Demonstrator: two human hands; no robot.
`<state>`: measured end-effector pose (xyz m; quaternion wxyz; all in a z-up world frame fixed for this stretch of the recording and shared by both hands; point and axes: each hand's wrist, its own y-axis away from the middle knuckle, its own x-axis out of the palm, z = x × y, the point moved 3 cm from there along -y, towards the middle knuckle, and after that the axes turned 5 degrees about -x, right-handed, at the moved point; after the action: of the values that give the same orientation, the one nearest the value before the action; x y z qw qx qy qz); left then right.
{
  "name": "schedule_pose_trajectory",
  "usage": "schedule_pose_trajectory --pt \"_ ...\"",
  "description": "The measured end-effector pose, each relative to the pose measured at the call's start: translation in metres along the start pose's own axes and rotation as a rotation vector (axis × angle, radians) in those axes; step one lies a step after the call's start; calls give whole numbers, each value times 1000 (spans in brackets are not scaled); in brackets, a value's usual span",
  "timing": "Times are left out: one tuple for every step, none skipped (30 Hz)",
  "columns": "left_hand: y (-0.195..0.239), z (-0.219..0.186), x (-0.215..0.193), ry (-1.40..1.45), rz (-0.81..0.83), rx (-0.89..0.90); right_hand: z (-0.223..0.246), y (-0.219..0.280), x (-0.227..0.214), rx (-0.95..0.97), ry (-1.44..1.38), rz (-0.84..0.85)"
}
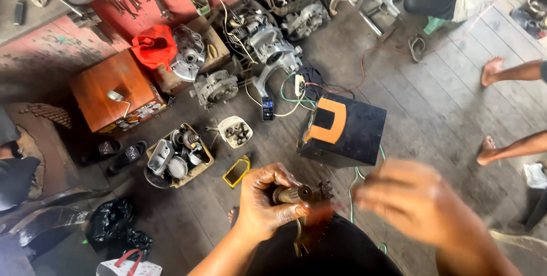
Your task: Cleaning a motorcycle starter clutch assembly with a brush and solvent while sitting on the floor.
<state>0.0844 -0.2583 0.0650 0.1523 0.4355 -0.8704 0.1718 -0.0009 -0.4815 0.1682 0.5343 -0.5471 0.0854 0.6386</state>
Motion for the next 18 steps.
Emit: schedule_pose_trajectory --pt "-1 -1 -1 -4 -2 11 -1 -2 -1 -11 3 -2" --pt "0 0 -1 6 0 7 0 -2 1 -18 -31 21" --pt "1 1 0 16 2 3 1 -1 3 -24 -65 44" --pt "3 0 2 19 -5 -9 0 -2 1 -16 -75 50" --pt "5 -2 4 25 -10 2 -3 -2 -1 64 -10 5" --pt "0 -4 3 30 -13 29 -10 -9 -5 130 65 -42" --pt "3 -3 3 32 -17 33 -3 -8 -4 126 65 -38" --pt "3 -1 1 23 -21 19 5 -8 -1 61 -30 22" --pt "3 1 0 13 -26 5 11 -7 2 -4 -125 84" --pt "3 2 1 13 -25 -5 6 -6 3 5 -131 82" --pt "3 2 2 29 -16 3 -1 -5 1 60 -64 29" --pt "1 1 1 45 -4 20 -8 -7 0 110 10 -26" --pt "2 -1 1 44 0 17 -5 -3 1 114 11 -29" --pt "1 -2 1 6 -11 19 -3 1 3 74 -14 2" --pt "0 -3 2 -32 -22 21 -1 5 4 35 -38 33" --pt "-1 -4 0 -36 -19 28 -2 2 4 29 -34 29" --pt "-3 -4 -1 -30 -14 19 -4 0 4 54 -57 20" --pt "1 -2 -1 -19 -11 -1 -4 1 5 88 -86 18"
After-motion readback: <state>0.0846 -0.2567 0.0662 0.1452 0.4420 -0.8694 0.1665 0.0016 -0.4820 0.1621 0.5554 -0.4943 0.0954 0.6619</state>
